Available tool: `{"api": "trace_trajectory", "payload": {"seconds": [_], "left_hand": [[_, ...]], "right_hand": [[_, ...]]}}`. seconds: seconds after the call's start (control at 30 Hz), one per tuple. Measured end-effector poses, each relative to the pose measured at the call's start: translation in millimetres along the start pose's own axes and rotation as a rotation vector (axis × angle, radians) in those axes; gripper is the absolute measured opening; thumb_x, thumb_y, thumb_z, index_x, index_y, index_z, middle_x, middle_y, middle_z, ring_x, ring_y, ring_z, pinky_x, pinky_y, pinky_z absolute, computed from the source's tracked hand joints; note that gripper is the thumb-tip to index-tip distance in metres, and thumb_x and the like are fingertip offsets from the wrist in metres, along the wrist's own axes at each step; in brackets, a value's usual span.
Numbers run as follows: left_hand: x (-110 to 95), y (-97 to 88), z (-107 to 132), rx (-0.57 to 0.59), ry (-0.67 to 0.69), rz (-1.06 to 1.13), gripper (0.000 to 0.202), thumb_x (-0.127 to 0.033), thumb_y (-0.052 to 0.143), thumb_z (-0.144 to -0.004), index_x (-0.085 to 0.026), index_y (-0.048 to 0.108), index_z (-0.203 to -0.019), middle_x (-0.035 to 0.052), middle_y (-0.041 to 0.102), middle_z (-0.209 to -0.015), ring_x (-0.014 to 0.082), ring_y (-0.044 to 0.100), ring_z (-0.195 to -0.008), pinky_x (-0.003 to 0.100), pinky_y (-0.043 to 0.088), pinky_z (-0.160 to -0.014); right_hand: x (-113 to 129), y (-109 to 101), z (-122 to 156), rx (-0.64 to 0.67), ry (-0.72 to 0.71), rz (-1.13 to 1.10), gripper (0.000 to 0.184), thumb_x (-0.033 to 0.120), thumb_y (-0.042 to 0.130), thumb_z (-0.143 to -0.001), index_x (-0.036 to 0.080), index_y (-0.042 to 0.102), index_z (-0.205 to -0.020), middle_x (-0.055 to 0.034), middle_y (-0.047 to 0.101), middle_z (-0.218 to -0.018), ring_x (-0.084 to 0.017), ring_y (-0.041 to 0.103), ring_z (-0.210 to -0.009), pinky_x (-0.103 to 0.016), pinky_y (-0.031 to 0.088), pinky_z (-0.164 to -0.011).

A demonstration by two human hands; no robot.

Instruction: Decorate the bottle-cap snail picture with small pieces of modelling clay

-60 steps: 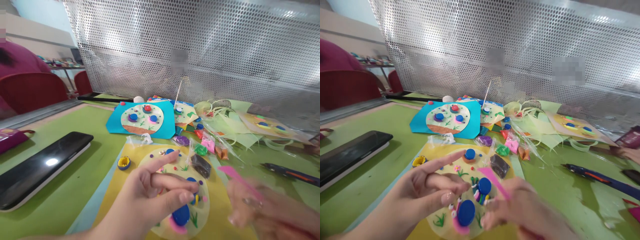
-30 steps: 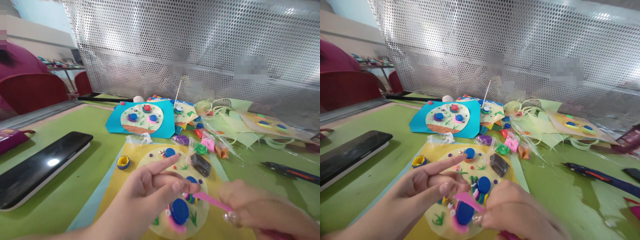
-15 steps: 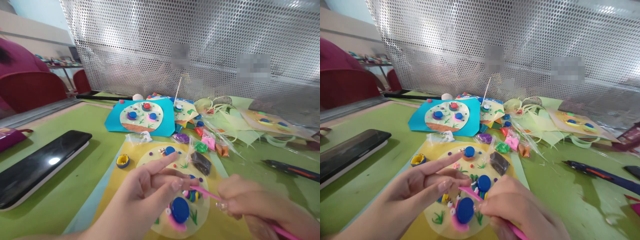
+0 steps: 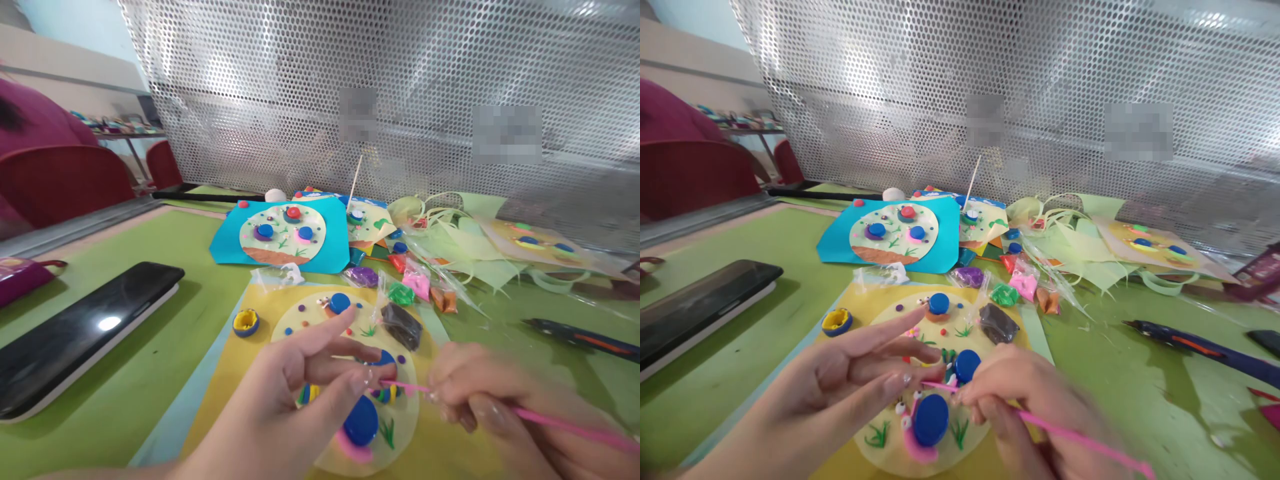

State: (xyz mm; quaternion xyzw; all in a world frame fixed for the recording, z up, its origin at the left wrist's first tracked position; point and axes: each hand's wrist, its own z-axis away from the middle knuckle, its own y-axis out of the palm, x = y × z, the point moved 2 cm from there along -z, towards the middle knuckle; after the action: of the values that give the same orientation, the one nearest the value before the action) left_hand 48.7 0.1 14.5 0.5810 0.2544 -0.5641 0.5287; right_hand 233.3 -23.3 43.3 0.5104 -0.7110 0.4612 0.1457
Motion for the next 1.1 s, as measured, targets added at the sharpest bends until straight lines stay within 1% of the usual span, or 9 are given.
{"api": "trace_trajectory", "payload": {"seconds": [0.13,0.23,0.3,0.4,0.5,0.6,0.77,0.9,1.1], "left_hand": [[-1.8,-1.2,-3.8,0.096,-0.026,0.004,0.049,-0.025,0.064,-0.079,-0.022,0.047,-0.124,0.0050,0.070,-0.100,0.0155,0.065,-0.095,0.021,0.050,-0.080],[-1.7,-2.8,-8.1,0.102,-0.056,-0.008,0.054,-0.025,0.067,-0.076,-0.016,0.045,-0.125,0.0080,0.071,-0.097,0.0162,0.065,-0.094,0.021,0.050,-0.078],[-1.2,-2.3,-9.8,0.111,-0.066,0.003,0.058,-0.024,0.070,-0.073,-0.015,0.044,-0.125,0.0080,0.072,-0.092,0.0163,0.066,-0.091,0.021,0.051,-0.075],[-0.8,-0.6,-10.8,0.110,-0.072,0.051,0.062,-0.024,0.074,-0.070,-0.016,0.044,-0.124,0.0065,0.073,-0.087,0.0169,0.067,-0.088,0.022,0.052,-0.074],[-0.8,0.2,-11.5,0.098,-0.060,0.064,0.062,-0.021,0.075,-0.069,-0.017,0.045,-0.122,0.0056,0.074,-0.083,0.0177,0.067,-0.090,0.025,0.052,-0.078],[-1.5,0.7,-12.4,0.091,-0.016,0.097,0.063,-0.020,0.078,-0.063,-0.016,0.049,-0.119,0.0040,0.073,-0.072,0.0198,0.068,-0.086,0.031,0.051,-0.083],[-3.3,-0.2,-13.3,0.060,0.017,0.130,0.072,-0.031,0.080,-0.060,-0.016,0.049,-0.123,0.0059,0.072,-0.071,0.0264,0.068,-0.084,0.039,0.050,-0.081],[-3.8,-2.1,-13.7,0.055,0.018,0.133,0.077,-0.036,0.079,-0.060,-0.016,0.046,-0.127,0.0058,0.072,-0.071,0.0257,0.068,-0.082,0.037,0.050,-0.078],[1.2,-1.2,-14.0,0.062,-0.026,0.107,0.080,-0.034,0.081,-0.059,-0.015,0.042,-0.127,0.0028,0.070,-0.064,0.0212,0.067,-0.071,0.031,0.049,-0.070]], "right_hand": [[-12.0,-1.1,-0.2,0.005,0.265,-0.230,0.023,0.031,0.045,-0.092,0.026,0.059,-0.075,0.0015,0.057,-0.060,-0.011,0.053,-0.052,-0.017,0.044,-0.045],[-19.0,2.7,3.7,0.024,0.435,-0.477,0.024,0.036,0.047,-0.092,0.025,0.059,-0.073,0.0023,0.056,-0.058,-0.009,0.050,-0.052,-0.016,0.041,-0.048],[-21.2,4.8,5.6,0.036,0.489,-0.584,0.026,0.037,0.049,-0.091,0.024,0.059,-0.072,0.0029,0.055,-0.057,-0.009,0.049,-0.052,-0.017,0.040,-0.049],[-22.3,6.4,5.7,0.048,0.512,-0.652,0.025,0.038,0.049,-0.090,0.024,0.061,-0.073,0.0033,0.054,-0.056,-0.009,0.046,-0.053,-0.019,0.037,-0.049],[-22.4,7.2,4.0,0.057,0.523,-0.654,0.024,0.039,0.049,-0.090,0.025,0.061,-0.075,0.0030,0.055,-0.056,-0.009,0.045,-0.052,-0.020,0.035,-0.049],[-21.4,7.5,3.1,0.065,0.518,-0.633,0.025,0.040,0.049,-0.090,0.024,0.061,-0.075,0.0024,0.055,-0.057,-0.010,0.045,-0.052,-0.020,0.034,-0.048],[-19.5,6.9,5.8,0.118,0.494,-0.599,0.026,0.040,0.047,-0.091,0.024,0.061,-0.075,0.0017,0.055,-0.058,-0.010,0.046,-0.052,-0.021,0.034,-0.048],[-19.9,6.5,8.7,0.156,0.476,-0.602,0.025,0.040,0.045,-0.092,0.026,0.061,-0.078,0.0029,0.055,-0.058,-0.010,0.044,-0.052,-0.020,0.032,-0.048],[-18.5,6.2,7.0,0.167,0.468,-0.565,0.024,0.040,0.045,-0.092,0.028,0.060,-0.079,0.0035,0.054,-0.058,-0.010,0.044,-0.052,-0.020,0.031,-0.048]]}}
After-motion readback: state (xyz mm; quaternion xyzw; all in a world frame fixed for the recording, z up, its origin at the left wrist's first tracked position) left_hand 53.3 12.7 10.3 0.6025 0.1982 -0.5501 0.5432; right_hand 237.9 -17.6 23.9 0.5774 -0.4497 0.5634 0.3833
